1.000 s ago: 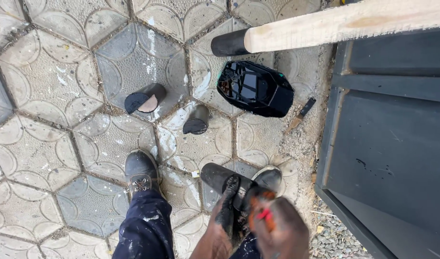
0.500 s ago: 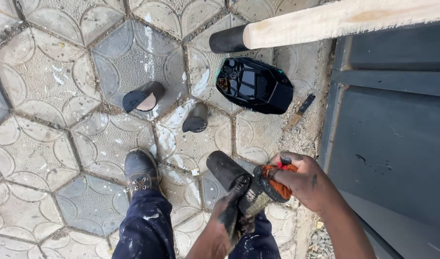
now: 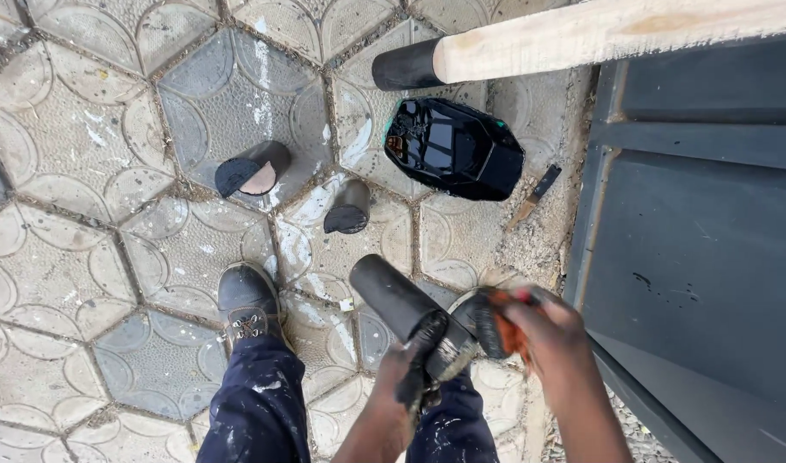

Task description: Painting small cylindrical tubes with black paint using a sponge

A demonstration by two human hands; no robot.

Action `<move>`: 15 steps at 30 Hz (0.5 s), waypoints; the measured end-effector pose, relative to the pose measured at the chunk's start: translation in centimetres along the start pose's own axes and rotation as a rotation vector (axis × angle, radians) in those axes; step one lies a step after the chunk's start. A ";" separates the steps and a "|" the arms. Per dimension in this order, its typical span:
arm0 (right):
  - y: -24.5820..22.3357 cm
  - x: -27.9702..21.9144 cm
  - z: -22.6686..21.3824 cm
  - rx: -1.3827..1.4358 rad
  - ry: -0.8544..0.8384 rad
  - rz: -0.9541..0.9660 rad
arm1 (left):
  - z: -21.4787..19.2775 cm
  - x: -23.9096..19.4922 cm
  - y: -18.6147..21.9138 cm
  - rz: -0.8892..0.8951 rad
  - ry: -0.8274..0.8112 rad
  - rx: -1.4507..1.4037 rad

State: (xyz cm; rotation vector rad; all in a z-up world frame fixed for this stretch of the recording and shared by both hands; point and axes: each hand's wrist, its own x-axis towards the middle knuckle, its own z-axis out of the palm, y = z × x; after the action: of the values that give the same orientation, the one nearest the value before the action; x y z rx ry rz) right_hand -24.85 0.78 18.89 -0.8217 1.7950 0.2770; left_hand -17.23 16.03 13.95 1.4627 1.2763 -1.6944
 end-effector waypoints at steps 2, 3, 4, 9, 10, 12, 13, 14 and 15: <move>-1.4 -1.1 0.3 -0.292 -0.165 -0.106 | 0.0 0.5 -0.7 0.049 -0.051 0.010; -2.1 -1.5 0.6 -0.586 -0.330 -0.214 | -0.1 0.8 -0.9 0.100 -0.101 0.019; -2.7 -2.7 0.8 -0.585 -0.336 -0.213 | -0.3 1.2 -0.9 0.100 -0.095 0.017; 0.9 -4.3 2.2 -0.575 0.028 -0.302 | -0.4 -2.6 0.9 -0.077 -0.129 -0.352; 1.9 -5.1 2.2 -0.571 0.030 -0.307 | -0.4 -1.7 0.8 -0.072 -0.132 -0.348; 4.1 -6.7 2.1 -0.445 -0.139 -0.134 | -0.7 0.1 0.5 -0.163 -0.276 -0.553; 3.1 -6.3 2.2 -0.445 -0.146 -0.132 | -1.3 0.5 0.2 -0.161 -0.271 -0.556; 2.1 -5.9 2.1 -0.317 -0.114 -0.120 | -1.6 0.9 -0.2 -0.110 -0.440 -0.537; 1.1 -5.5 2.0 -0.189 -0.082 -0.108 | -1.9 1.3 -0.6 -0.060 -0.608 -0.515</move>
State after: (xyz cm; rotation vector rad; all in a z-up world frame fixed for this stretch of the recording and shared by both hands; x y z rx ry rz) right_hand -23.16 4.91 22.83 -1.0225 1.6589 0.4079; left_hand -17.23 18.22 13.00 0.5556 1.2731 -1.5182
